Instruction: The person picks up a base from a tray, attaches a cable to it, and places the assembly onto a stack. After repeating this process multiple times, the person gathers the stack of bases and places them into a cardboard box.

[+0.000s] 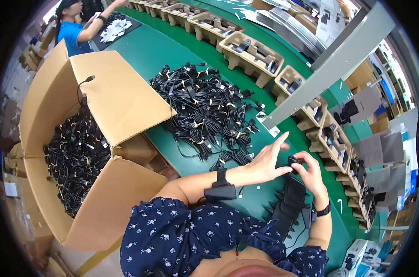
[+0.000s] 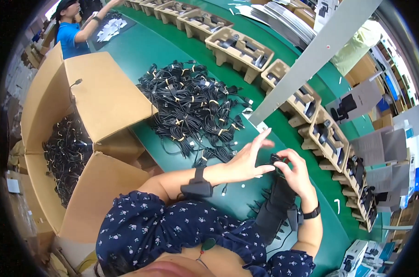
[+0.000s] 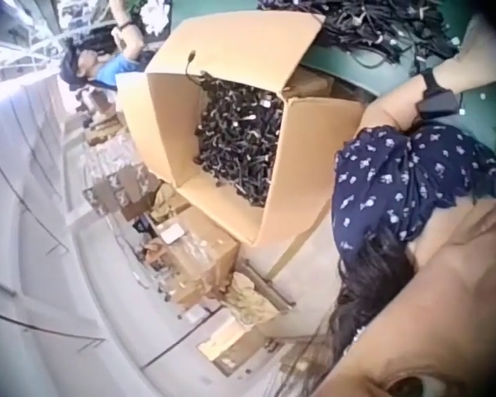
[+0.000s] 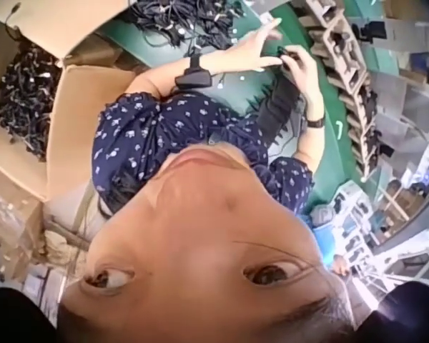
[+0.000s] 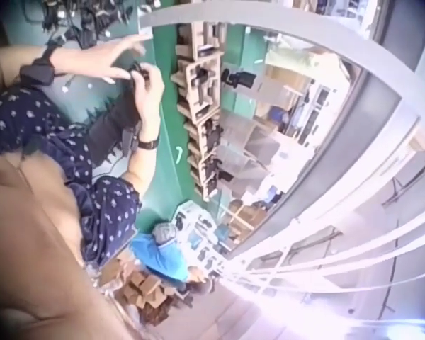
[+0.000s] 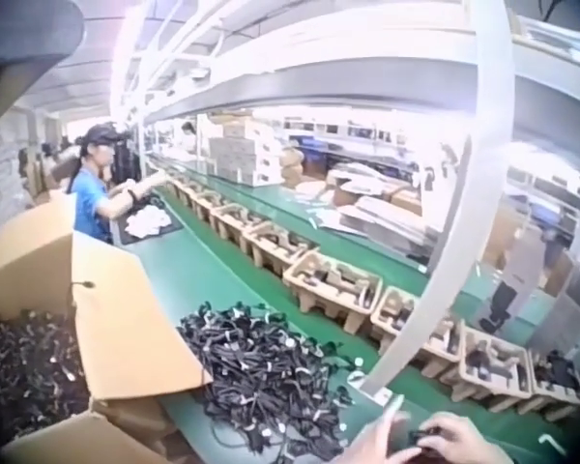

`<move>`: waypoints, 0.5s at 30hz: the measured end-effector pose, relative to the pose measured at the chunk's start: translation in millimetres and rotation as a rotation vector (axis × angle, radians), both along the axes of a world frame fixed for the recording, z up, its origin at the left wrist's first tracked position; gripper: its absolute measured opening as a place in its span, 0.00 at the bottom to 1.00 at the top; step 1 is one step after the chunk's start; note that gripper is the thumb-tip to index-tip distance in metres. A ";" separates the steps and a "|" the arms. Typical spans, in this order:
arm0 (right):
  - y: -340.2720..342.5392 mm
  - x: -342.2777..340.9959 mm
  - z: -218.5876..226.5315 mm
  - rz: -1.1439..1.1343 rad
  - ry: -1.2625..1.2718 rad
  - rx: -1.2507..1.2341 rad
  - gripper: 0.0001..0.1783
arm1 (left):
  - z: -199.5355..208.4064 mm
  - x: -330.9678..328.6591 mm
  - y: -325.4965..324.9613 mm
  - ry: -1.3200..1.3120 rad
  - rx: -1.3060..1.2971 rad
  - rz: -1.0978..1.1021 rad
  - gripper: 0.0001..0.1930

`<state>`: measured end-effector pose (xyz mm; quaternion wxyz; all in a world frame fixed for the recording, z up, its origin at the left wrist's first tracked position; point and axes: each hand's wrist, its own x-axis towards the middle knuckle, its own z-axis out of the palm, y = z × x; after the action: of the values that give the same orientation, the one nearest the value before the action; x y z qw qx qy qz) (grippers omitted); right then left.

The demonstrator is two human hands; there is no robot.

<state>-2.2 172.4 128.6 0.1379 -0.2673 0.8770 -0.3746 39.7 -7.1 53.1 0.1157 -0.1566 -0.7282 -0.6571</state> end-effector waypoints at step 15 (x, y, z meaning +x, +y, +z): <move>-12.4 21.2 -6.6 -0.258 0.117 -0.345 0.18 | 2.5 -5.5 3.3 -0.461 0.507 -0.781 0.20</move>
<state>19.0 159.9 122.1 -0.0102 -0.1940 0.8333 -0.5175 34.2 -3.8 55.6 -0.2674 -0.2348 -0.4399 -0.8245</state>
